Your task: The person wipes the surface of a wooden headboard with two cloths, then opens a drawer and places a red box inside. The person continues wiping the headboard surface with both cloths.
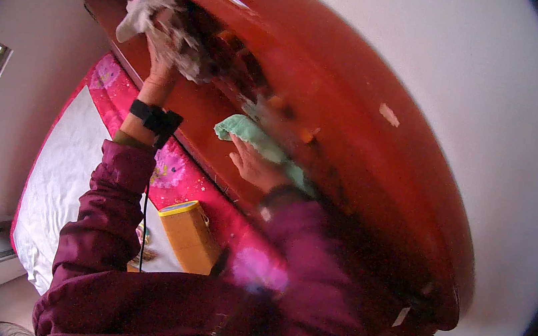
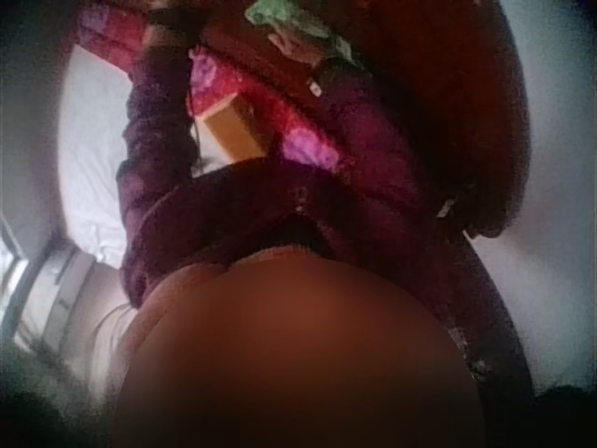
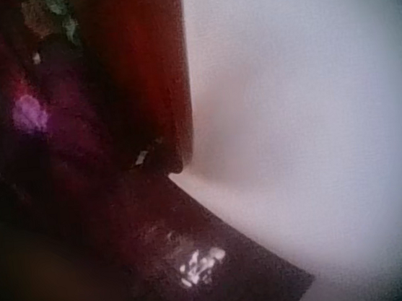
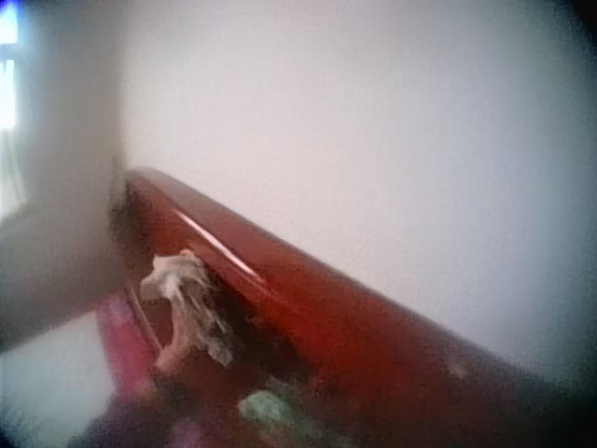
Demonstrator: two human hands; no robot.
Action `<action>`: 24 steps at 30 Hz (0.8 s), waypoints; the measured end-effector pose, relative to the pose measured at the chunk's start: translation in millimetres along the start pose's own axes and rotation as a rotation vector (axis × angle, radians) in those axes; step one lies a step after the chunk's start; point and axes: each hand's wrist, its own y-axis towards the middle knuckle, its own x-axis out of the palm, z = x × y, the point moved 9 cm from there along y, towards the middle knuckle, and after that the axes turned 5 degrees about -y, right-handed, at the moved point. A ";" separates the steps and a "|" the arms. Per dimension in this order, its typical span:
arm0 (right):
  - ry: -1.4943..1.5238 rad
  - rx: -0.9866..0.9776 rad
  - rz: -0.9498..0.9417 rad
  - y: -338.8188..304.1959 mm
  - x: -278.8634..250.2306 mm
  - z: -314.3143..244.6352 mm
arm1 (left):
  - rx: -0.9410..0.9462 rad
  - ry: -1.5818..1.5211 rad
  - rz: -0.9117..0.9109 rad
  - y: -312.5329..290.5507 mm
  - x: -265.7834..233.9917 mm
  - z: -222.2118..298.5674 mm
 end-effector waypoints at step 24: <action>1.032 0.468 -0.636 -42.3 2.5 -11.9 | 0.403 0.266 -0.481 -142.1 98.4 163.3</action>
